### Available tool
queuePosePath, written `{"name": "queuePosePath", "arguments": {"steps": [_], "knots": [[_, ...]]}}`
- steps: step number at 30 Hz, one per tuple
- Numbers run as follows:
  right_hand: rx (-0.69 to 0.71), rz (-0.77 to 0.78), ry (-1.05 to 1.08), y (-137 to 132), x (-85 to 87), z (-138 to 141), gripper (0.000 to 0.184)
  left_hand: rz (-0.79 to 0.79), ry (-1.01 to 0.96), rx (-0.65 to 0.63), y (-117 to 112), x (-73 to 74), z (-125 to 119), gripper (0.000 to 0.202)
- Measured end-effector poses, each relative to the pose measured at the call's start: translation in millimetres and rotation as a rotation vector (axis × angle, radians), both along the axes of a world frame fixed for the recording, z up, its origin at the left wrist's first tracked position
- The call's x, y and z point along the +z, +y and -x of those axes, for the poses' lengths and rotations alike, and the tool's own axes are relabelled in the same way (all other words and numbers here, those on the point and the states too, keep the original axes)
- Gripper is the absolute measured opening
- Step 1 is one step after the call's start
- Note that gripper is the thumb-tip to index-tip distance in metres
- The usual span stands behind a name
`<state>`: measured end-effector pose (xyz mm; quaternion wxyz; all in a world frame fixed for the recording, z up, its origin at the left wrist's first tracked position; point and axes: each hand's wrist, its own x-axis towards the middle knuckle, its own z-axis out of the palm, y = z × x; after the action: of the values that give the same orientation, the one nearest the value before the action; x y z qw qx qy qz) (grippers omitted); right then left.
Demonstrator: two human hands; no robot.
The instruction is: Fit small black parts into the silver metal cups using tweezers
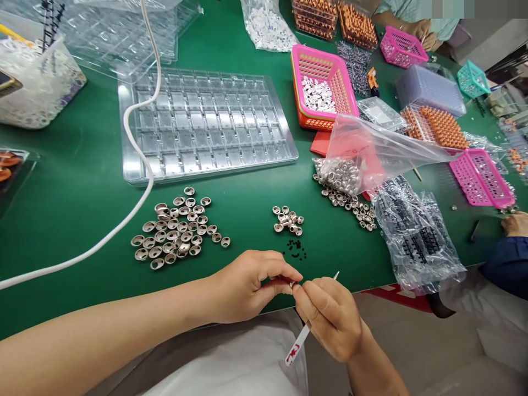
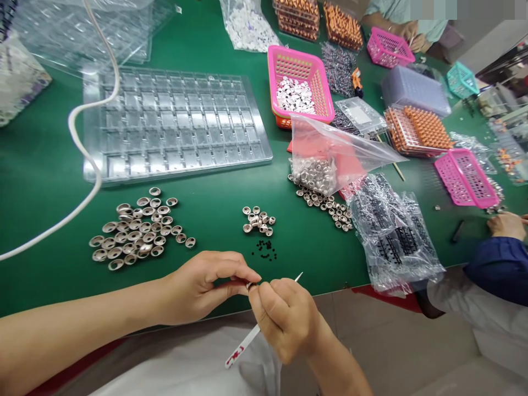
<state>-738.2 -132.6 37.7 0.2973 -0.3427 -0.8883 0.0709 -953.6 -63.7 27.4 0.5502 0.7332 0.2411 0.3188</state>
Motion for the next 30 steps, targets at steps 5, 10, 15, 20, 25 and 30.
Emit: {"name": "queuePosePath", "arguments": {"steps": [5, 10, 15, 20, 25, 30], "knots": [[0.031, -0.024, 0.014, -1, -3.2, -2, 0.035, -0.008, -0.024, 0.018, -4, -1.7, -1, 0.017], [0.009, -0.049, -0.01, -8, -13.1, -8, 0.035, 0.039, -0.012, 0.006, -5, 0.2, -2, 0.017], [0.006, 0.005, -0.03, -9, -14.0, -9, 0.036, 0.091, 0.048, -0.044, -2, 4.1, 0, 0.02], [0.028, 0.002, -0.056, -4, -6.6, -5, 0.032, 0.094, 0.068, -0.121, 3, 2.6, 3, 0.019], [0.043, 0.002, -0.039, -1, -0.5, -1, 0.032, 0.044, 0.047, -0.13, 6, -0.4, 5, 0.015], [0.049, 0.004, -0.012, -1, 0.8, -1, 0.034, 0.005, 0.069, -0.14, 5, 2.5, 5, 0.015]]}}
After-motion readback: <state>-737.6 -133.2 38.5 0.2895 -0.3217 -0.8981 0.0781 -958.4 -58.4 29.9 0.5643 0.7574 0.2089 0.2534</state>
